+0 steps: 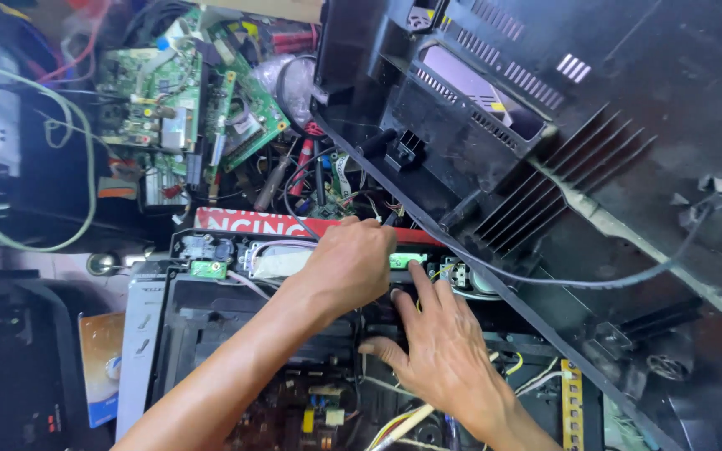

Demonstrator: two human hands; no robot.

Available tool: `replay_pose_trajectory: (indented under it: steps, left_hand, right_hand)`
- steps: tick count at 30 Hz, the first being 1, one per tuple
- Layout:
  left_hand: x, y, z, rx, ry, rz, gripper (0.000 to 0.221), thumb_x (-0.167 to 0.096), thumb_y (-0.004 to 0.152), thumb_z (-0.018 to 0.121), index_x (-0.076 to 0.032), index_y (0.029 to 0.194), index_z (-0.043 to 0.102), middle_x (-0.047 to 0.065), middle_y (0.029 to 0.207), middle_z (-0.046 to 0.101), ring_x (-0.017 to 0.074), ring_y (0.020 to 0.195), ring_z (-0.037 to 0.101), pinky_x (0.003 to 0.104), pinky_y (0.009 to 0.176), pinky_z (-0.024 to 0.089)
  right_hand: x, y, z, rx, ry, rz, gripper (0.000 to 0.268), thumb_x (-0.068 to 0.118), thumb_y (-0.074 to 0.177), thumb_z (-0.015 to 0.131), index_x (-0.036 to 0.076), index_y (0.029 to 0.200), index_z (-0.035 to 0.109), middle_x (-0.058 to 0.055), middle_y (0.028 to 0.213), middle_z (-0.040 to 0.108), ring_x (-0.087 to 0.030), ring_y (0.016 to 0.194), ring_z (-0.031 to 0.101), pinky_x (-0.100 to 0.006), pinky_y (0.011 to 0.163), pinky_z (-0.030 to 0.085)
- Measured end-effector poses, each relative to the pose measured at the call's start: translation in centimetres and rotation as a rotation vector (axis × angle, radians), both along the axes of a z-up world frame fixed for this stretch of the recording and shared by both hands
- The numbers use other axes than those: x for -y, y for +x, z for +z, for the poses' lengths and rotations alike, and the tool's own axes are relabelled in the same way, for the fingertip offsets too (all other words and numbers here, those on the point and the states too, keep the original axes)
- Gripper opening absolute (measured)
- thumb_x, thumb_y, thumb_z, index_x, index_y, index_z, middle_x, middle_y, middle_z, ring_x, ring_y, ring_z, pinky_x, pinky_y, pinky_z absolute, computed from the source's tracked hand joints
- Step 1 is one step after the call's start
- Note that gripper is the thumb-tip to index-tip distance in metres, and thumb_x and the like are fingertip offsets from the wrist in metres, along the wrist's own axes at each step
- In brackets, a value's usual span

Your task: Repairing the internal components of a television by manipulating circuit boards and wiring.

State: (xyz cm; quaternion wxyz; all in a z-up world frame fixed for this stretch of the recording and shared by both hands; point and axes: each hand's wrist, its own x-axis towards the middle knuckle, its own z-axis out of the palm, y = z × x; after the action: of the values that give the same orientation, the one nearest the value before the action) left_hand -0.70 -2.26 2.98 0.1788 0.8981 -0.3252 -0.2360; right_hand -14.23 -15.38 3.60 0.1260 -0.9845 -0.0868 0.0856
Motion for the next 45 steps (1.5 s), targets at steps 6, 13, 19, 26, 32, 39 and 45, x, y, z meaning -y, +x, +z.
replay_pose_trajectory:
  steps: [6,13,19,26,32,39,45]
  left_hand:
    - [2.0,1.0,0.5,0.039,0.179,-0.027,0.019,-0.008,0.082,0.055,-0.014,0.085,0.073,0.012,0.088,0.075,0.0371,0.09,0.071,0.052,0.086,0.051]
    - [0.8,0.9,-1.7,0.004,-0.109,0.005,0.018,-0.002,0.074,0.059,-0.013,0.077,0.074,0.005,0.078,0.07,0.0294,0.071,0.067,0.043,0.062,0.051]
    - [1.1,1.5,-1.3,0.08,-0.068,-0.069,0.008,-0.005,0.079,0.066,-0.011,0.085,0.066,0.008,0.088,0.07,0.0312,0.086,0.063,0.045,0.077,0.047]
    - [-0.5,3.3,-0.4,0.049,-0.162,0.029,0.018,0.003,0.077,0.057,-0.015,0.082,0.059,0.005,0.074,0.067,0.0307,0.079,0.06,0.045,0.077,0.041]
    - [-2.0,4.9,-0.9,0.099,-0.076,0.216,0.027,0.002,0.076,0.049,-0.011,0.093,0.066,0.011,0.088,0.068,0.0351,0.083,0.06,0.047,0.076,0.042]
    - [-2.4,5.7,-1.3,0.049,-0.103,0.245,0.029,0.006,0.083,0.048,-0.007,0.095,0.071,0.013,0.086,0.068,0.0364,0.073,0.064,0.051,0.066,0.05]
    - [-2.4,6.2,0.7,-0.183,-0.148,0.401,0.021,-0.008,0.099,0.043,-0.011,0.099,0.063,0.007,0.084,0.058,0.0284,0.069,0.054,0.045,0.061,0.044]
  right_hand:
    - [-0.1,-0.4,0.8,-0.056,0.01,-0.025,0.088,0.082,0.091,0.036,0.004,0.12,0.063,-0.027,0.151,0.041,-0.044,0.123,0.047,-0.06,0.092,0.046]
    - [0.0,-0.4,0.8,-0.089,-0.005,-0.008,0.094,0.081,0.092,0.027,0.001,0.127,0.062,-0.03,0.156,0.037,-0.043,0.117,0.048,-0.057,0.091,0.047]
    - [0.0,-0.7,-0.7,0.097,-0.01,0.005,0.091,0.079,0.093,0.037,-0.001,0.126,0.064,-0.036,0.147,0.047,-0.043,0.106,0.054,-0.053,0.085,0.05]
    - [-0.1,-0.6,-1.4,0.136,-0.057,0.029,0.083,0.074,0.093,0.05,0.001,0.129,0.063,-0.021,0.145,0.054,-0.036,0.103,0.058,-0.047,0.079,0.053]
    - [0.2,-0.9,-3.0,0.204,-0.115,0.053,0.084,0.077,0.092,0.048,0.003,0.13,0.064,-0.02,0.146,0.057,-0.032,0.101,0.059,-0.043,0.079,0.054]
    - [0.4,-0.8,-4.0,0.17,-0.142,0.053,0.089,0.08,0.091,0.044,0.004,0.132,0.062,-0.018,0.147,0.057,-0.029,0.091,0.059,-0.042,0.072,0.058]
    - [0.4,-0.6,-4.4,0.228,-0.154,0.03,0.088,0.082,0.091,0.038,0.007,0.129,0.066,-0.016,0.144,0.061,-0.026,0.087,0.06,-0.038,0.074,0.057]
